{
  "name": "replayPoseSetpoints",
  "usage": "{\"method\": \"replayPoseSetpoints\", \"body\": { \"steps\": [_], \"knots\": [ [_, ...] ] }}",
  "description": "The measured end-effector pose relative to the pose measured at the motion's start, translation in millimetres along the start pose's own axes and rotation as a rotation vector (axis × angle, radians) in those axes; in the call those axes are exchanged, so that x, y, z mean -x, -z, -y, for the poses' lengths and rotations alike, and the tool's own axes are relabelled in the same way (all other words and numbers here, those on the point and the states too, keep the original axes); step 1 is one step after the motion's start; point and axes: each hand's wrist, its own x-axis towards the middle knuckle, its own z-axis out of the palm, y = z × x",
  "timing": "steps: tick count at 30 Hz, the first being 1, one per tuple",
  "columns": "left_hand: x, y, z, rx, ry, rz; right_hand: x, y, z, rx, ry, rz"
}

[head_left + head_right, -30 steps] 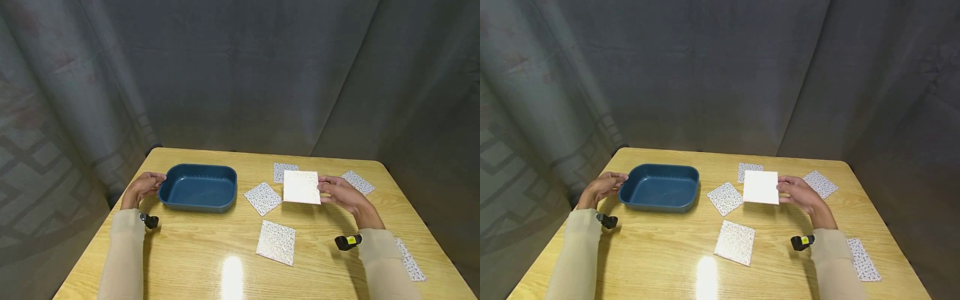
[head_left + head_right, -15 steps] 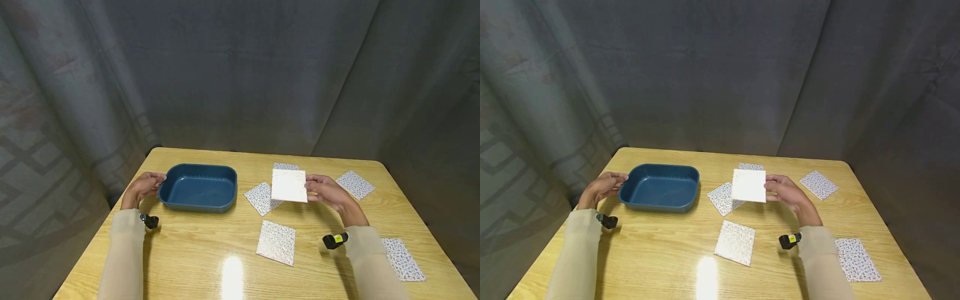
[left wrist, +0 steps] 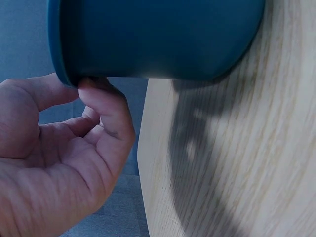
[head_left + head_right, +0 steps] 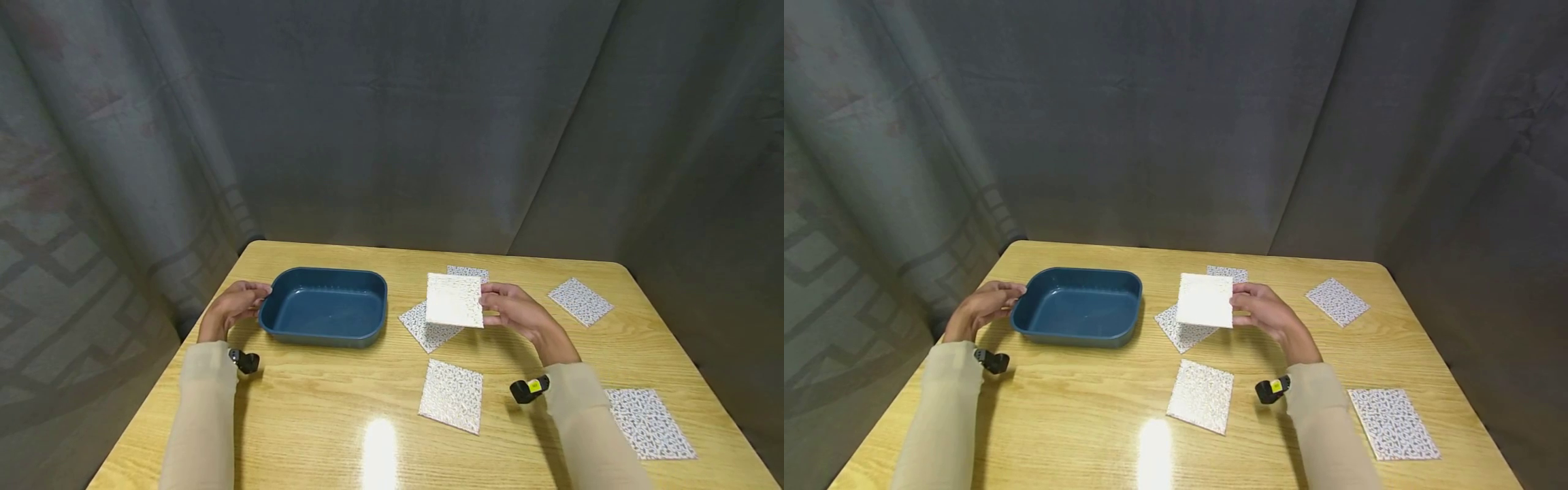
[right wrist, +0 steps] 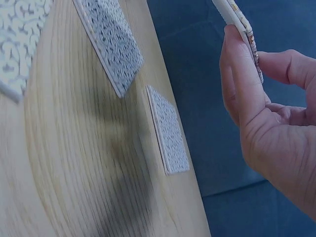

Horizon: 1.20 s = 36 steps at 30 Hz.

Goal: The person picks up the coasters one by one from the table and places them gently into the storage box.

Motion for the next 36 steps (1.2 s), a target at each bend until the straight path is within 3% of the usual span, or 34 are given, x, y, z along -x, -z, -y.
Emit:
{"method": "replayPoseSetpoints", "body": {
  "steps": [20,36],
  "knots": [
    [-0.1,0.5,0.2,0.004,0.006,-0.004,-30.2,-44.1,4.7,-0.089,0.023,0.052],
    [1.2,-0.4,-1.4,0.007,0.014,-0.010,-46.8,-84.3,12.0,-0.119,-0.023,0.063]
  ]
}}
